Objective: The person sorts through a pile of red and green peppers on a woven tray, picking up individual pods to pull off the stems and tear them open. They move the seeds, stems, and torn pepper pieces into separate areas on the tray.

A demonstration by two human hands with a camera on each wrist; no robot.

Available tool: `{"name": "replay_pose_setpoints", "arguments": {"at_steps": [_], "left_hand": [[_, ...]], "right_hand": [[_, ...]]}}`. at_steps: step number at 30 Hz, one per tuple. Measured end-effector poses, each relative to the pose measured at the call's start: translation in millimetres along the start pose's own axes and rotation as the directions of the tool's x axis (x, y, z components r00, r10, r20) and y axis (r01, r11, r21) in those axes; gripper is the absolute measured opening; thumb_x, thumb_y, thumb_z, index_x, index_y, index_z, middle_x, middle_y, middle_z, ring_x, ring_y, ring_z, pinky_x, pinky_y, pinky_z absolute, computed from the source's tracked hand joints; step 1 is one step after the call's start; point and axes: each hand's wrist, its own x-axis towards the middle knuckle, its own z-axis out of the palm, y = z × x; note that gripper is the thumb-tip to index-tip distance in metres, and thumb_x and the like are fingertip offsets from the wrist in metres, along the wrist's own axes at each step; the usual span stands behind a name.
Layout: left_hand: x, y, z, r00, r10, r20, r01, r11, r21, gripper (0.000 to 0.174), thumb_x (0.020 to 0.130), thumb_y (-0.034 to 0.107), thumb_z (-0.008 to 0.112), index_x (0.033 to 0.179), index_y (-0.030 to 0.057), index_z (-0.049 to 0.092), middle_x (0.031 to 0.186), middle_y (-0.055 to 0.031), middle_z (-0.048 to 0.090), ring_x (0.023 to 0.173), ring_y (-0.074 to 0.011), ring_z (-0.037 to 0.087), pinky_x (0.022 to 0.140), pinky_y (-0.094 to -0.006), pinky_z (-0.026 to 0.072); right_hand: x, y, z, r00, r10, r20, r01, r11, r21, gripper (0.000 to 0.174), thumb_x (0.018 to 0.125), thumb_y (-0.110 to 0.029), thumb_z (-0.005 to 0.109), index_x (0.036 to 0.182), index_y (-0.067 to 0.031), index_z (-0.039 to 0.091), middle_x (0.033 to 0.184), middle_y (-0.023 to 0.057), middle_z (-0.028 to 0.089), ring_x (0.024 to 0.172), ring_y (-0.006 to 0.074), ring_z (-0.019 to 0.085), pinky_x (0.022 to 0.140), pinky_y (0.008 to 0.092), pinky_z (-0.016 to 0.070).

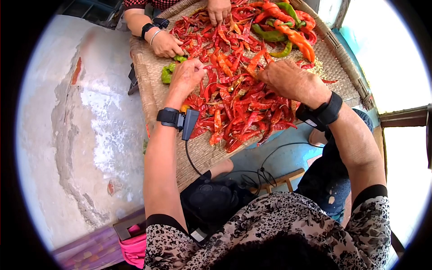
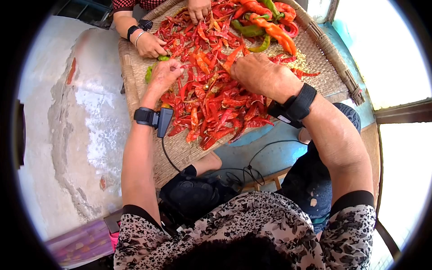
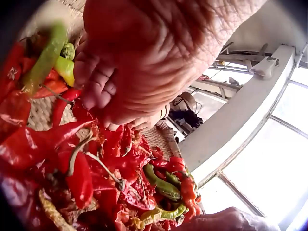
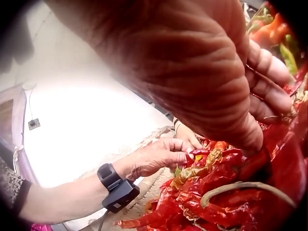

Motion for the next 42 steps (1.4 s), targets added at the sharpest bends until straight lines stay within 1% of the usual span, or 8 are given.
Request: {"name": "replay_pose_setpoints", "arguments": {"at_steps": [5, 8, 10, 13, 16, 23, 37, 42], "left_hand": [[4, -23, -41, 0.891, 0.082, -0.447, -0.083, 0.996, 0.018, 0.025, 0.084, 0.019, 0.065, 0.104, 0.0028, 0.065, 0.093, -0.0085, 0.067, 0.079, -0.0143, 0.062, 0.072, -0.0289, 0.0501], [-17, -23, -47, 0.967, -0.065, -0.247, 0.058, 0.998, -0.035, 0.031, 0.085, 0.016, 0.063, 0.114, 0.0044, 0.062, 0.108, -0.0114, 0.064, 0.089, -0.0185, 0.063, 0.08, -0.0296, 0.0494], [-42, -19, -38, 0.974, 0.08, 0.211, -0.113, 0.982, 0.153, 0.032, 0.084, 0.011, 0.06, 0.115, 0.0061, 0.062, 0.107, -0.0108, 0.063, 0.092, -0.0243, 0.062, 0.084, -0.0321, 0.0478], [-75, -39, -4, 0.884, 0.467, 0.01, -0.461, 0.869, 0.181, 0.025, 0.083, 0.008, 0.058, 0.107, 0.0049, 0.063, 0.097, -0.0115, 0.061, 0.088, -0.0286, 0.06, 0.081, -0.0347, 0.0465], [-80, -12, -21, 0.973, 0.142, 0.181, -0.177, 0.965, 0.194, 0.017, 0.083, 0.007, 0.058, 0.099, 0.0021, 0.062, 0.091, -0.0118, 0.058, 0.083, -0.03, 0.058, 0.075, -0.0359, 0.0457], [-103, 13, -62, 0.993, 0.018, 0.115, -0.026, 0.997, 0.069, 0.013, 0.083, 0.007, 0.061, 0.093, -0.0015, 0.061, 0.083, -0.0111, 0.061, 0.068, -0.021, 0.057, 0.064, -0.032, 0.0451], [-57, 23, -63, 0.847, -0.02, -0.532, -0.029, 0.996, -0.084, 0.023, 0.086, 0.006, 0.063, 0.108, 0.0012, 0.063, 0.094, -0.0084, 0.065, 0.071, -0.0152, 0.06, 0.07, -0.0283, 0.0498], [-67, -7, -41, 0.978, 0.125, -0.165, -0.112, 0.99, 0.083, 0.032, 0.084, 0.007, 0.064, 0.115, 0.0033, 0.06, 0.111, -0.0107, 0.059, 0.085, -0.0188, 0.06, 0.081, -0.0311, 0.0494]], "right_hand": [[4, -3, -8, 0.988, 0.03, 0.149, -0.025, 0.999, -0.033, 0.016, 0.09, -0.012, 0.049, 0.1, -0.005, 0.06, 0.089, 0.0078, 0.067, 0.085, 0.0225, 0.069, 0.068, 0.0323, 0.0537], [1, -2, -7, 0.995, 0.02, 0.101, -0.017, 0.999, -0.03, 0.016, 0.09, -0.012, 0.049, 0.099, -0.0055, 0.06, 0.088, 0.0072, 0.067, 0.084, 0.0226, 0.069, 0.068, 0.0326, 0.0537], [1, -3, -10, 0.995, 0.021, 0.094, -0.017, 0.999, -0.034, 0.016, 0.09, -0.012, 0.05, 0.099, -0.0056, 0.061, 0.088, 0.0069, 0.067, 0.084, 0.0227, 0.069, 0.069, 0.0329, 0.0538], [4, -5, -11, 0.982, 0.05, 0.181, -0.042, 0.998, -0.048, 0.015, 0.09, -0.012, 0.05, 0.099, -0.0056, 0.061, 0.091, 0.0076, 0.067, 0.086, 0.0231, 0.068, 0.07, 0.0337, 0.0538], [3, -1, -3, 0.991, 0.021, 0.135, -0.019, 1.0, -0.013, 0.015, 0.091, -0.012, 0.05, 0.099, -0.0054, 0.06, 0.091, 0.0086, 0.067, 0.087, 0.0237, 0.068, 0.071, 0.0342, 0.0536], [5, 0, -4, 0.998, 0.018, 0.056, -0.018, 1.0, 0.002, 0.012, 0.093, -0.015, 0.051, 0.092, -0.006, 0.057, 0.073, 0.0139, 0.063, 0.078, 0.0302, 0.067, 0.066, 0.0393, 0.0531], [6, 2, 1, 0.996, 0.025, 0.088, -0.025, 1.0, -0.003, 0.015, 0.095, -0.015, 0.049, 0.104, -0.0092, 0.059, 0.076, 0.0138, 0.063, 0.079, 0.0306, 0.067, 0.068, 0.0409, 0.0528], [3, 5, 5, 1.0, -0.008, 0.023, 0.007, 0.998, 0.066, 0.013, 0.092, -0.014, 0.052, 0.101, -0.0067, 0.059, 0.076, 0.0145, 0.064, 0.079, 0.0309, 0.067, 0.068, 0.0407, 0.0531]]}}
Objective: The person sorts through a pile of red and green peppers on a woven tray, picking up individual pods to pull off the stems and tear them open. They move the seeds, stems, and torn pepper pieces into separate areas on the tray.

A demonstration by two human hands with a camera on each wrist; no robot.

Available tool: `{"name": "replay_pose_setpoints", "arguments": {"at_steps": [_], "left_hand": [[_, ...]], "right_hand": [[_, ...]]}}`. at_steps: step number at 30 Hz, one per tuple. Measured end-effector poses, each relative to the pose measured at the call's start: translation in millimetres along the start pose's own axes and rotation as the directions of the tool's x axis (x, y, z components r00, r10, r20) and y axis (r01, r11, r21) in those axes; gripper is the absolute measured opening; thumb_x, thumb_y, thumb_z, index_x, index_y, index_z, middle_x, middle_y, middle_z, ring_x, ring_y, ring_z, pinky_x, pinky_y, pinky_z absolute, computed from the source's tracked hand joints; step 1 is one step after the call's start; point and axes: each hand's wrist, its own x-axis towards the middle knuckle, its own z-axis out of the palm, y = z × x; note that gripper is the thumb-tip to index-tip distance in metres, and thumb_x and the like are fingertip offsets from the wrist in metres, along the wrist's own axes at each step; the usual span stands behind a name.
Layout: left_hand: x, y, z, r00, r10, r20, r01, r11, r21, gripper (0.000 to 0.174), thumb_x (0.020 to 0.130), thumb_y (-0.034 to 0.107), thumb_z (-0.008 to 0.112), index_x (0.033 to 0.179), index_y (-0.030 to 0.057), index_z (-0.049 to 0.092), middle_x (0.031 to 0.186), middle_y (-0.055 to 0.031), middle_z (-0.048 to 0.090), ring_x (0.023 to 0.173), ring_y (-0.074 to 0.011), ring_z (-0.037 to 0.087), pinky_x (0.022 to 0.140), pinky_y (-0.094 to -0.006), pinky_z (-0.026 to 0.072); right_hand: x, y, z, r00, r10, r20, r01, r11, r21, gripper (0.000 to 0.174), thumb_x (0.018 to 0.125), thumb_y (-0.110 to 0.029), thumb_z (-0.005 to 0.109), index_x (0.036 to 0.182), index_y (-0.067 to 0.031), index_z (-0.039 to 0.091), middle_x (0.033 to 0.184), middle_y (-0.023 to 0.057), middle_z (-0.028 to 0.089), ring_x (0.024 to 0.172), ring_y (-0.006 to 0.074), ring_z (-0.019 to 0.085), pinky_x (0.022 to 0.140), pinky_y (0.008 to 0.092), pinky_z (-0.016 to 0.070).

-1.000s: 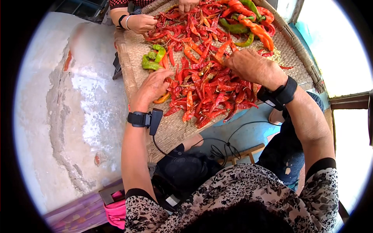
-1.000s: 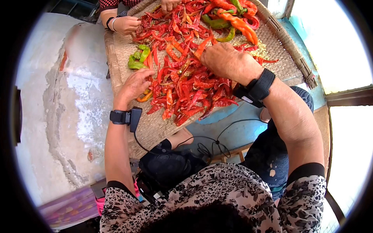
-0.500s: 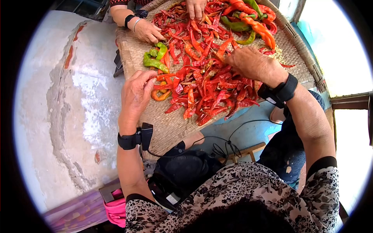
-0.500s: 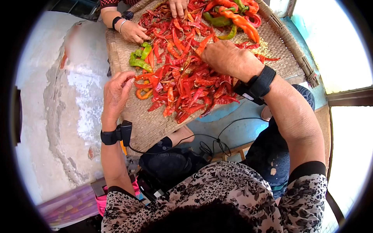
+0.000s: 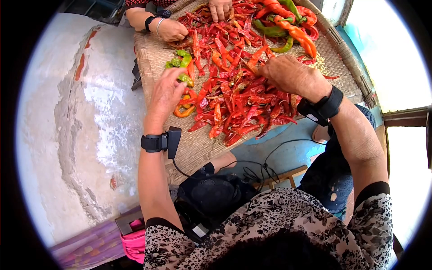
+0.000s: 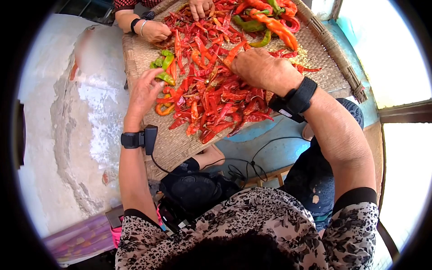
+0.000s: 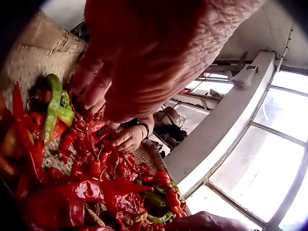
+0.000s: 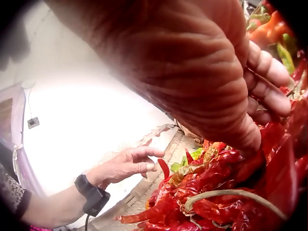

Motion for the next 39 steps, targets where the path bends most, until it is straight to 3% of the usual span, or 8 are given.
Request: {"name": "replay_pose_setpoints", "arguments": {"at_steps": [1, 4, 12, 14, 22, 25, 28, 39], "left_hand": [[-9, -2, 2, 0.962, 0.021, 0.272, -0.03, 0.999, 0.028, 0.034, 0.082, 0.007, 0.065, 0.115, 0.0042, 0.059, 0.114, -0.0124, 0.056, 0.089, -0.0216, 0.06, 0.083, -0.033, 0.049], [-35, 3, 9, 0.951, 0.027, 0.307, -0.104, 0.967, 0.235, 0.03, 0.076, 0.008, 0.068, 0.105, 0.0061, 0.062, 0.106, -0.01, 0.06, 0.096, -0.0303, 0.059, 0.084, -0.0384, 0.0485], [-28, 2, -23, 0.992, 0.009, 0.126, -0.034, 0.98, 0.197, 0.015, 0.085, 0.009, 0.06, 0.095, 0.0018, 0.068, 0.083, -0.0098, 0.064, 0.079, -0.027, 0.063, 0.073, -0.0354, 0.0499], [-16, 9, -33, 0.93, -0.331, 0.161, 0.341, 0.939, -0.038, 0.016, 0.087, 0.011, 0.059, 0.096, 0.002, 0.069, 0.084, -0.0158, 0.066, 0.066, -0.0244, 0.065, 0.064, -0.0353, 0.0504], [38, -16, -6, 0.925, -0.147, -0.351, 0.122, 0.988, -0.093, 0.032, 0.086, 0.013, 0.06, 0.117, 0.005, 0.063, 0.108, -0.0145, 0.065, 0.084, -0.0233, 0.066, 0.08, -0.0342, 0.0513], [21, 5, 2, 0.964, -0.148, 0.221, 0.142, 0.989, 0.042, 0.038, 0.083, 0.01, 0.061, 0.121, 0.0106, 0.06, 0.109, -0.0112, 0.061, 0.092, -0.0227, 0.06, 0.082, -0.0348, 0.0496], [1, 0, 29, 0.959, 0.044, 0.28, -0.121, 0.957, 0.263, 0.03, 0.084, 0.01, 0.06, 0.113, 0.0091, 0.062, 0.098, -0.0145, 0.059, 0.093, -0.0293, 0.059, 0.081, -0.0388, 0.0494], [0, -3, 11, 0.986, -0.007, 0.169, -0.033, 0.972, 0.234, 0.016, 0.085, 0.011, 0.06, 0.1, 0.0058, 0.062, 0.091, -0.0133, 0.062, 0.084, -0.0321, 0.061, 0.073, -0.0413, 0.0483]], "right_hand": [[-2, -1, 0, 1.0, 0.004, 0.001, -0.004, 1.0, 0.004, 0.013, 0.092, -0.014, 0.052, 0.101, -0.0067, 0.059, 0.076, 0.0145, 0.064, 0.079, 0.0309, 0.067, 0.068, 0.0407, 0.0531], [-3, -4, -6, 1.0, 0.005, -0.017, -0.006, 0.999, -0.032, 0.012, 0.091, -0.013, 0.053, 0.097, -0.005, 0.06, 0.076, 0.0143, 0.065, 0.077, 0.0315, 0.067, 0.066, 0.0402, 0.0534], [3, -3, -6, 0.999, -0.006, 0.051, 0.01, 0.996, -0.089, 0.012, 0.092, -0.014, 0.052, 0.096, -0.0053, 0.058, 0.071, 0.0134, 0.063, 0.073, 0.0281, 0.068, 0.063, 0.038, 0.0535], [4, -4, -2, 0.999, -0.004, 0.036, 0.007, 0.996, -0.094, 0.012, 0.093, -0.015, 0.052, 0.095, -0.0053, 0.058, 0.071, 0.0133, 0.063, 0.073, 0.0277, 0.068, 0.063, 0.038, 0.0534], [10, -2, 0, 0.998, 0.007, 0.059, -0.002, 0.997, -0.083, 0.015, 0.095, -0.017, 0.048, 0.092, -0.0048, 0.057, 0.074, 0.0137, 0.064, 0.074, 0.0285, 0.067, 0.063, 0.0389, 0.0531], [10, -2, 2, 1.0, -0.001, 0.029, 0.0, 1.0, 0.013, 0.014, 0.093, -0.016, 0.049, 0.092, -0.0046, 0.057, 0.074, 0.0143, 0.064, 0.075, 0.0301, 0.067, 0.065, 0.0403, 0.053], [11, -3, -1, 0.996, 0.018, 0.082, -0.019, 1.0, 0.005, 0.012, 0.091, -0.015, 0.052, 0.094, -0.005, 0.058, 0.075, 0.0148, 0.064, 0.078, 0.0314, 0.067, 0.066, 0.0416, 0.053], [5, -3, -10, 0.991, 0.046, 0.123, -0.039, 0.998, -0.057, 0.017, 0.09, -0.015, 0.054, 0.104, -0.0071, 0.057, 0.08, 0.0137, 0.065, 0.081, 0.0306, 0.067, 0.068, 0.0404, 0.0535]]}}
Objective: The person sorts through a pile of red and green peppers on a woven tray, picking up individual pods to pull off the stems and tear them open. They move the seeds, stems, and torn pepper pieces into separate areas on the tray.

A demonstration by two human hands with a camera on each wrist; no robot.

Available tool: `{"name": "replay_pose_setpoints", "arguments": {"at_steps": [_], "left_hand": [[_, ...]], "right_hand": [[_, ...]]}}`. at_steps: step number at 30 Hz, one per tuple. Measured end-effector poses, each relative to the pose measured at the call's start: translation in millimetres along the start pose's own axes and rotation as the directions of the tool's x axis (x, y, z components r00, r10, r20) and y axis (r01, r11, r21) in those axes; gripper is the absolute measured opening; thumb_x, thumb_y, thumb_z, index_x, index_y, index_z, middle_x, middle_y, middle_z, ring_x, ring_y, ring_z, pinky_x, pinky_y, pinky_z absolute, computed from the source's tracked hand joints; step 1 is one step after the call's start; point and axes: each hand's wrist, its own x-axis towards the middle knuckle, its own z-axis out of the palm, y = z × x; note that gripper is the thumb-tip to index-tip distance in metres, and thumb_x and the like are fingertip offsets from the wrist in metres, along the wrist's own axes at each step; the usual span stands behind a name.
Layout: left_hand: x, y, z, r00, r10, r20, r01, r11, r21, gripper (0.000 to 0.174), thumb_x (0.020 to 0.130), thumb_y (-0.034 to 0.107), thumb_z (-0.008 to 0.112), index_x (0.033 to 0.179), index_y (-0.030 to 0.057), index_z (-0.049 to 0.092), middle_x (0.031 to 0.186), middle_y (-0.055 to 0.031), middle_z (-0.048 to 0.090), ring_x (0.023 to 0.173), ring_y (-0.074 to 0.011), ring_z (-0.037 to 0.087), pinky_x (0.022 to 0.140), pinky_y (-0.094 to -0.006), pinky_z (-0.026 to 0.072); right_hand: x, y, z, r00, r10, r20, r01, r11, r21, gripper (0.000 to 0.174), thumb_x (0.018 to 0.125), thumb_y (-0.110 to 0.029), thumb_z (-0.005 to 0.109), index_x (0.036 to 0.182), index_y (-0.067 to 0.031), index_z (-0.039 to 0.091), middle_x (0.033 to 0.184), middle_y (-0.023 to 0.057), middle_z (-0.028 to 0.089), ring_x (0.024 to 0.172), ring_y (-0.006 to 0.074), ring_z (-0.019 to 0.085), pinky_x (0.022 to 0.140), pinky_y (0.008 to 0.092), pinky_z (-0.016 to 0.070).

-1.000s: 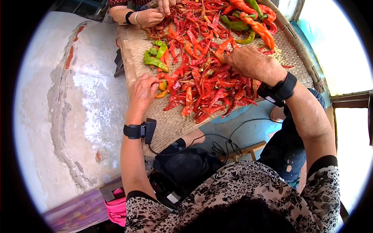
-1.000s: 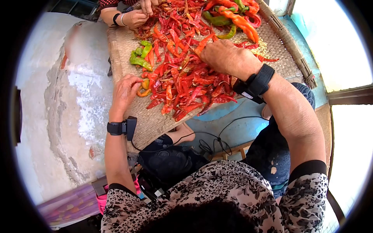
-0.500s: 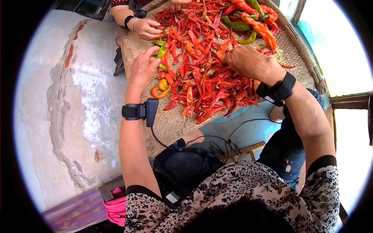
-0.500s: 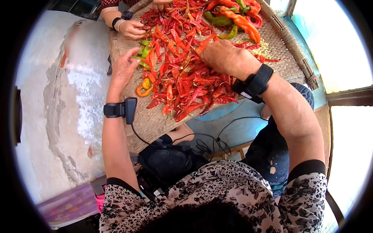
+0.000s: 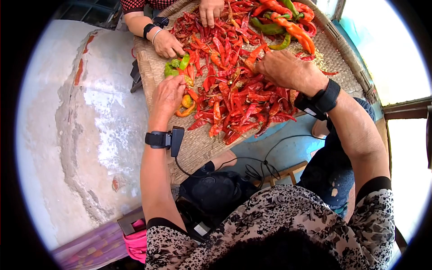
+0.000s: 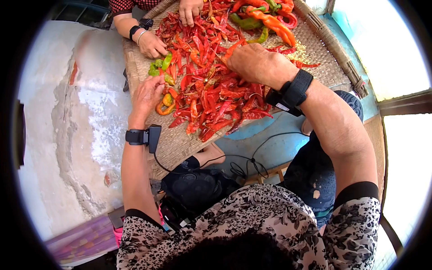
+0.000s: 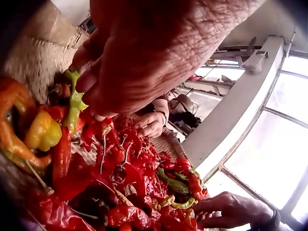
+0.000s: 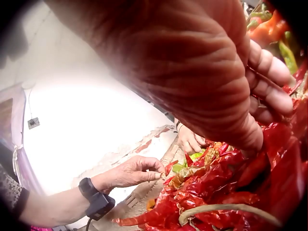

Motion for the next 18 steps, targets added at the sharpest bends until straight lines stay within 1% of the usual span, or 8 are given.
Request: {"name": "replay_pose_setpoints", "arguments": {"at_steps": [2, 4, 5, 7, 9, 11, 13, 18], "left_hand": [[2, -5, -15, 0.998, -0.048, -0.045, 0.048, 0.999, -0.013, 0.016, 0.086, 0.011, 0.06, 0.101, 0.0054, 0.061, 0.092, -0.0131, 0.063, 0.081, -0.0303, 0.061, 0.071, -0.0401, 0.0487], [13, -9, -27, 0.951, -0.233, -0.203, 0.215, 0.971, -0.106, 0.022, 0.087, 0.012, 0.061, 0.108, 0.0055, 0.062, 0.099, -0.0144, 0.065, 0.077, -0.0261, 0.062, 0.072, -0.0374, 0.0498], [18, -9, -29, 0.951, -0.235, -0.203, 0.217, 0.97, -0.107, 0.022, 0.087, 0.012, 0.061, 0.108, 0.0055, 0.062, 0.099, -0.0144, 0.065, 0.077, -0.0261, 0.062, 0.072, -0.0374, 0.0498], [26, -9, -29, 0.8, -0.116, -0.589, 0.12, 0.992, -0.033, 0.029, 0.088, 0.013, 0.061, 0.115, 0.0051, 0.061, 0.102, -0.0156, 0.066, 0.076, -0.0234, 0.062, 0.073, -0.0354, 0.0506], [23, -2, -25, 0.795, -0.089, -0.601, 0.11, 0.994, -0.001, 0.035, 0.088, 0.016, 0.061, 0.12, 0.0042, 0.059, 0.103, -0.0165, 0.066, 0.076, -0.0246, 0.062, 0.074, -0.0356, 0.0509], [7, 23, -24, 0.966, -0.232, -0.114, 0.19, 0.938, -0.291, 0.032, 0.089, 0.02, 0.06, 0.116, 0.0026, 0.061, 0.1, -0.0169, 0.065, 0.079, -0.026, 0.062, 0.075, -0.0364, 0.05], [-7, 28, -10, 0.993, -0.036, 0.109, 0.06, 0.973, -0.221, 0.027, 0.088, 0.022, 0.06, 0.105, 0.0004, 0.065, 0.093, -0.0173, 0.064, 0.08, -0.0298, 0.061, 0.076, -0.0379, 0.0485], [-28, 28, 10, 0.979, 0.034, 0.199, 0.01, 0.976, -0.217, 0.02, 0.084, 0.019, 0.061, 0.085, -0.0012, 0.061, 0.088, -0.0195, 0.063, 0.085, -0.0359, 0.06, 0.075, -0.0431, 0.0457]], "right_hand": [[2, 1, 9, 0.999, -0.011, -0.037, 0.011, 1.0, 0.011, 0.015, 0.091, -0.016, 0.053, 0.102, -0.0066, 0.057, 0.079, 0.0135, 0.065, 0.08, 0.0303, 0.067, 0.067, 0.0401, 0.0534], [5, 0, 9, 0.997, -0.022, -0.075, 0.024, 0.999, 0.023, 0.014, 0.091, -0.016, 0.053, 0.1, -0.0061, 0.057, 0.078, 0.0133, 0.065, 0.079, 0.0301, 0.067, 0.066, 0.0399, 0.0533], [5, 0, 7, 0.999, -0.025, -0.042, 0.026, 0.999, 0.025, 0.014, 0.092, -0.016, 0.053, 0.099, -0.0056, 0.057, 0.077, 0.0134, 0.064, 0.078, 0.0301, 0.067, 0.066, 0.0399, 0.0531], [5, -1, 6, 1.0, -0.028, -0.007, 0.029, 0.999, 0.025, 0.013, 0.092, -0.017, 0.052, 0.097, -0.0051, 0.057, 0.076, 0.0135, 0.064, 0.077, 0.0301, 0.067, 0.065, 0.0399, 0.053], [3, 0, 10, 0.995, -0.033, -0.092, 0.035, 0.999, 0.02, 0.013, 0.092, -0.017, 0.052, 0.094, -0.0046, 0.057, 0.073, 0.0139, 0.063, 0.076, 0.0306, 0.067, 0.064, 0.0402, 0.0527], [4, 1, 14, 0.993, -0.04, -0.107, 0.042, 0.999, 0.02, 0.013, 0.092, -0.017, 0.052, 0.094, -0.0047, 0.057, 0.073, 0.014, 0.063, 0.075, 0.0308, 0.067, 0.064, 0.0404, 0.0526], [4, 1, 15, 0.992, -0.046, -0.121, 0.049, 0.999, 0.021, 0.013, 0.092, -0.017, 0.053, 0.093, -0.0048, 0.057, 0.072, 0.014, 0.063, 0.074, 0.0309, 0.067, 0.064, 0.0407, 0.0525], [3, 0, 15, 0.99, -0.05, -0.133, 0.05, 0.999, -0.007, 0.012, 0.092, -0.016, 0.051, 0.094, -0.0048, 0.056, 0.071, 0.0137, 0.063, 0.073, 0.0315, 0.067, 0.063, 0.0415, 0.0521]]}}
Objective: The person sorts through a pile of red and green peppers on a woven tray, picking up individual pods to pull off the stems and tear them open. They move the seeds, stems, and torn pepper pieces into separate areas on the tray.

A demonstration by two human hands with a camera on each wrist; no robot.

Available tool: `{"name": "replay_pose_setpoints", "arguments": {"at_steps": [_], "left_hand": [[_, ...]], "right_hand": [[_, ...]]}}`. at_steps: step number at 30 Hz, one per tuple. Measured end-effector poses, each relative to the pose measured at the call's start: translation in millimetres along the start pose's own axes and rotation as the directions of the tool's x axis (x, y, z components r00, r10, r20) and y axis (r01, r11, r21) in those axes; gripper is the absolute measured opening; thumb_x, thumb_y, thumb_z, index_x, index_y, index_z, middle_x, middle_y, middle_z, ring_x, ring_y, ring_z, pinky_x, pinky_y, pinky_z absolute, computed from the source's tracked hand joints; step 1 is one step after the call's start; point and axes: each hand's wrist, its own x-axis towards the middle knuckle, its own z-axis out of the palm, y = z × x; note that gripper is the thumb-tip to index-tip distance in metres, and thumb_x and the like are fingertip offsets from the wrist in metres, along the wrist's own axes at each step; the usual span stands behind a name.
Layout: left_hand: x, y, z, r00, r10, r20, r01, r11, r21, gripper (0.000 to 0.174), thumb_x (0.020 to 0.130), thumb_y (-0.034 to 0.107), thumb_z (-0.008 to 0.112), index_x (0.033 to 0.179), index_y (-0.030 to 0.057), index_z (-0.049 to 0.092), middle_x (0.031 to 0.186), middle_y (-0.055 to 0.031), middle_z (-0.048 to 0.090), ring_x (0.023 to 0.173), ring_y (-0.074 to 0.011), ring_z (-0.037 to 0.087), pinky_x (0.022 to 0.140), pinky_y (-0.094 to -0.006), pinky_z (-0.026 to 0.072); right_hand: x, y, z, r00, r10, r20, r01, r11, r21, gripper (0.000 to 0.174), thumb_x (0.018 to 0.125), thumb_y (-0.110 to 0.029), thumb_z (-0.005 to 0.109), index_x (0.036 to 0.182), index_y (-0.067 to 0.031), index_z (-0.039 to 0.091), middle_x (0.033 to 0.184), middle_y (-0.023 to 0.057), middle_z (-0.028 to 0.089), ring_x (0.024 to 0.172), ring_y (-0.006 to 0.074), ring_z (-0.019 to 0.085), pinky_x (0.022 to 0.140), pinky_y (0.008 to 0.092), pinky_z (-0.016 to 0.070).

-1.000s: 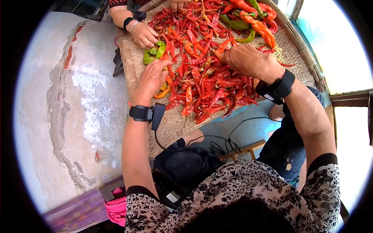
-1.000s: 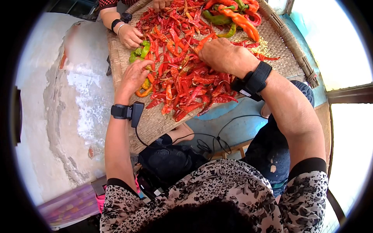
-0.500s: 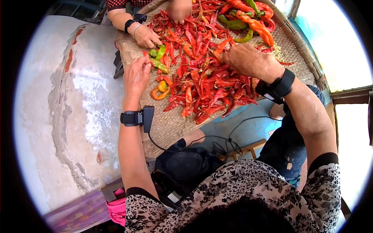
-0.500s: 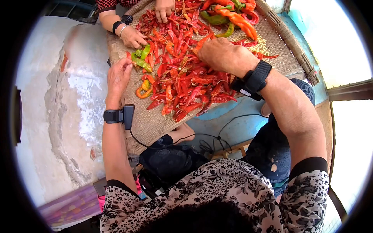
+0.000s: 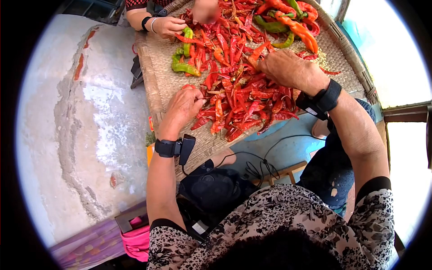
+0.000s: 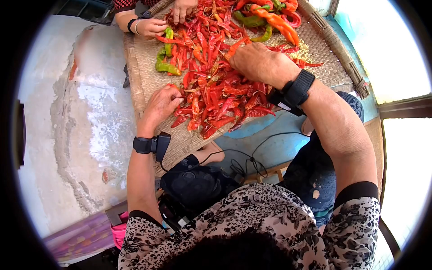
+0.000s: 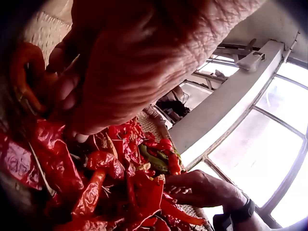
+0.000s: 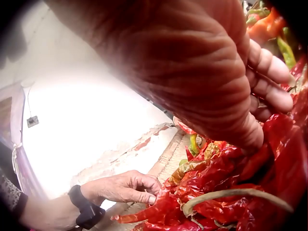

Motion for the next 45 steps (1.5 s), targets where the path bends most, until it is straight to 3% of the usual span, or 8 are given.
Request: {"name": "replay_pose_setpoints", "arguments": {"at_steps": [11, 14, 18, 23, 25, 29, 35, 45], "left_hand": [[-19, 8, -57, 0.998, -0.047, 0.044, 0.053, 0.988, -0.144, 0.015, 0.09, 0.013, 0.058, 0.091, -0.0016, 0.063, 0.067, -0.0055, 0.059, 0.061, -0.013, 0.052, 0.059, -0.0281, 0.0427], [-11, 6, -56, 0.917, -0.222, -0.332, 0.111, 0.94, -0.322, 0.02, 0.094, 0.019, 0.059, 0.096, 0.0, 0.065, 0.07, 0.003, 0.058, 0.061, -0.0052, 0.049, 0.057, -0.02, 0.04], [-5, 13, -52, 0.954, -0.249, -0.165, 0.124, 0.833, -0.54, 0.019, 0.093, 0.019, 0.06, 0.101, 0.0024, 0.065, 0.072, 0.0041, 0.058, 0.061, -0.0038, 0.051, 0.057, -0.0192, 0.0424], [38, -17, -51, 0.918, -0.273, -0.289, 0.017, 0.753, -0.657, 0.029, 0.092, 0.022, 0.062, 0.111, 0.001, 0.063, 0.083, -0.0015, 0.065, 0.069, -0.0075, 0.057, 0.064, -0.0235, 0.0479], [51, -26, -49, 0.805, -0.207, -0.556, 0.15, 0.978, -0.146, 0.04, 0.088, 0.026, 0.064, 0.117, -0.0005, 0.06, 0.09, -0.007, 0.067, 0.077, -0.0151, 0.061, 0.072, -0.029, 0.0503], [56, -6, -14, 0.965, -0.235, -0.114, 0.201, 0.948, -0.246, 0.047, 0.086, 0.028, 0.063, 0.124, 0.0006, 0.056, 0.094, -0.0139, 0.066, 0.085, -0.0267, 0.063, 0.081, -0.0355, 0.0483], [45, 3, 26, 0.979, -0.127, -0.161, 0.084, 0.964, -0.252, 0.035, 0.082, 0.015, 0.064, 0.114, 0.0019, 0.06, 0.096, -0.0181, 0.067, 0.089, -0.032, 0.064, 0.079, -0.0385, 0.0503], [-4, 28, -15, 0.879, -0.217, -0.425, 0.001, 0.892, -0.452, 0.027, 0.09, 0.002, 0.055, 0.116, 0.0026, 0.059, 0.094, -0.0094, 0.068, 0.084, -0.0138, 0.064, 0.077, -0.0263, 0.051]], "right_hand": [[0, -2, -3, 0.999, 0.008, 0.049, -0.009, 1.0, 0.009, 0.014, 0.095, -0.015, 0.047, 0.095, -0.0037, 0.055, 0.073, 0.0136, 0.063, 0.076, 0.0309, 0.067, 0.065, 0.0406, 0.0528], [0, -3, -3, 0.998, 0.02, 0.065, -0.021, 1.0, 0.014, 0.015, 0.095, -0.016, 0.047, 0.094, -0.0034, 0.055, 0.073, 0.0136, 0.063, 0.077, 0.0307, 0.067, 0.066, 0.0405, 0.0526], [1, -1, 1, 1.0, 0.0, -0.001, 0.0, 0.999, 0.04, 0.017, 0.095, -0.017, 0.049, 0.09, -0.0025, 0.057, 0.073, 0.0137, 0.063, 0.075, 0.0306, 0.066, 0.065, 0.0407, 0.0523], [3, -2, 0, 0.999, 0.008, 0.034, -0.009, 0.999, 0.031, 0.016, 0.094, -0.017, 0.05, 0.09, -0.0032, 0.058, 0.074, 0.0141, 0.063, 0.075, 0.0308, 0.066, 0.066, 0.0404, 0.0525], [4, -2, 1, 1.0, 0.01, 0.027, -0.011, 0.999, 0.038, 0.015, 0.093, -0.016, 0.05, 0.091, -0.0036, 0.058, 0.074, 0.0143, 0.063, 0.075, 0.0311, 0.066, 0.066, 0.0405, 0.0525], [6, -2, -4, 0.998, 0.016, 0.061, -0.019, 0.998, 0.063, 0.011, 0.091, -0.012, 0.05, 0.093, -0.0042, 0.058, 0.073, 0.0145, 0.063, 0.074, 0.0318, 0.066, 0.065, 0.041, 0.0526], [2, 1, -4, 0.997, 0.012, 0.074, -0.016, 0.998, 0.055, 0.011, 0.091, -0.012, 0.051, 0.097, -0.0056, 0.057, 0.073, 0.0134, 0.063, 0.075, 0.0313, 0.066, 0.064, 0.0411, 0.0526], [1, -5, -15, 0.987, 0.062, 0.149, -0.066, 0.998, 0.024, 0.016, 0.088, -0.012, 0.057, 0.101, -0.0049, 0.064, 0.095, 0.0097, 0.068, 0.09, 0.0267, 0.068, 0.072, 0.0358, 0.055]]}}
